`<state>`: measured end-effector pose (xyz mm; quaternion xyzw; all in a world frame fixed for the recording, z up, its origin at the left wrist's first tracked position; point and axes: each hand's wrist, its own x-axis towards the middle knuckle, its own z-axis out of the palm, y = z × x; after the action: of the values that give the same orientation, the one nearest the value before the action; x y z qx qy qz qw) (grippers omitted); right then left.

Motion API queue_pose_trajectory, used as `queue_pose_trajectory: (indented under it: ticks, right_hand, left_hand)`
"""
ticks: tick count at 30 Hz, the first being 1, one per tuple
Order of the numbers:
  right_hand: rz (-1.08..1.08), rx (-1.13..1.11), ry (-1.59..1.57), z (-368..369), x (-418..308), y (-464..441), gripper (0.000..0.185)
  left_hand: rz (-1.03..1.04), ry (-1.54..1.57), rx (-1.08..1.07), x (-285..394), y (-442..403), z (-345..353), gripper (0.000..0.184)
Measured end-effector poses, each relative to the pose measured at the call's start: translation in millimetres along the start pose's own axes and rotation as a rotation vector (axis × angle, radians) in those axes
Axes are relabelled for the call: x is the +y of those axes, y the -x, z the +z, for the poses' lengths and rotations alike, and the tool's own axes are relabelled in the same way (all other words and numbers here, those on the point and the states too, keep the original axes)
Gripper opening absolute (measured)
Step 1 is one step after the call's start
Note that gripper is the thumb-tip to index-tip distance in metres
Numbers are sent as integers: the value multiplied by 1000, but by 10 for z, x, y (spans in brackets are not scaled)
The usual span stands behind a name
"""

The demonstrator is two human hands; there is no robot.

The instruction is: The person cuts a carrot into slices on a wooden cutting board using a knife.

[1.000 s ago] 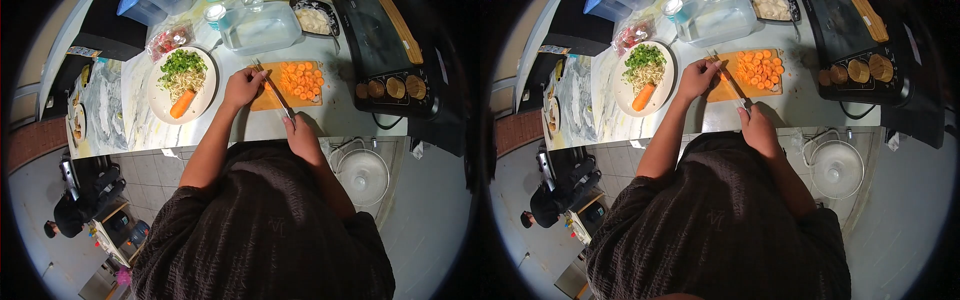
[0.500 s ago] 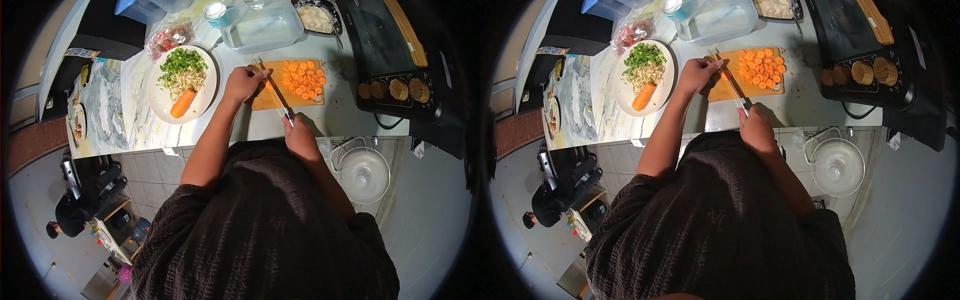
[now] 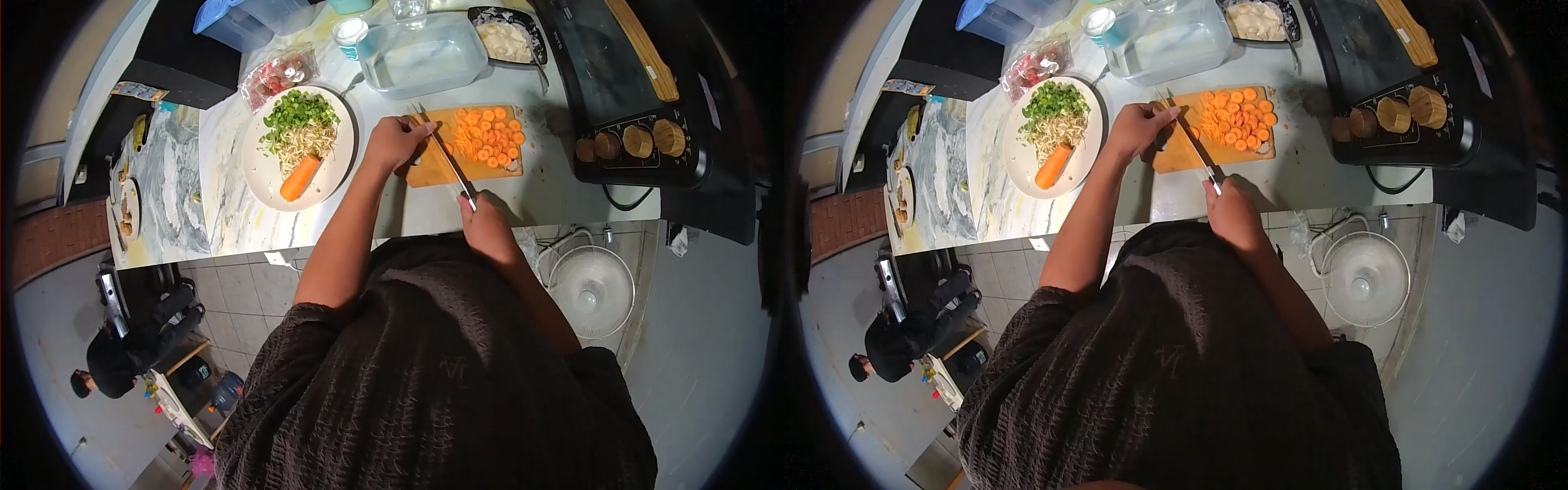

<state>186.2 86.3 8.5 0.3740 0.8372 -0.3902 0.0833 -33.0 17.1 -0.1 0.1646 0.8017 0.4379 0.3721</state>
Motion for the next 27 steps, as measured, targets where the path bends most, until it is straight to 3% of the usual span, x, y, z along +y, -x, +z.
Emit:
queue_pose_trajectory:
  ticks: [2, 8, 11, 19, 27]
  right_hand:
    - [-5, 15, -14, -8, -11, 17, 46]
    - [-3, 41, -112, -10, -39, 32, 44]
    - [-38, 42, -161, -23, -127, 69, 42]
    - [-81, 26, -148, -36, -165, 2, 41]
    - [-79, 80, -160, -110, -62, 24, 41]
  left_hand:
    - [98, 41, 2, 7, 21, -84, 41]
    - [66, 6, 85, -169, 122, -412, 42]
    - [170, -311, 227, -238, 355, -486, 31]
    - [-12, -806, 227, -441, 643, -428, 19]
    - [16, -727, 301, -510, 639, -342, 18]
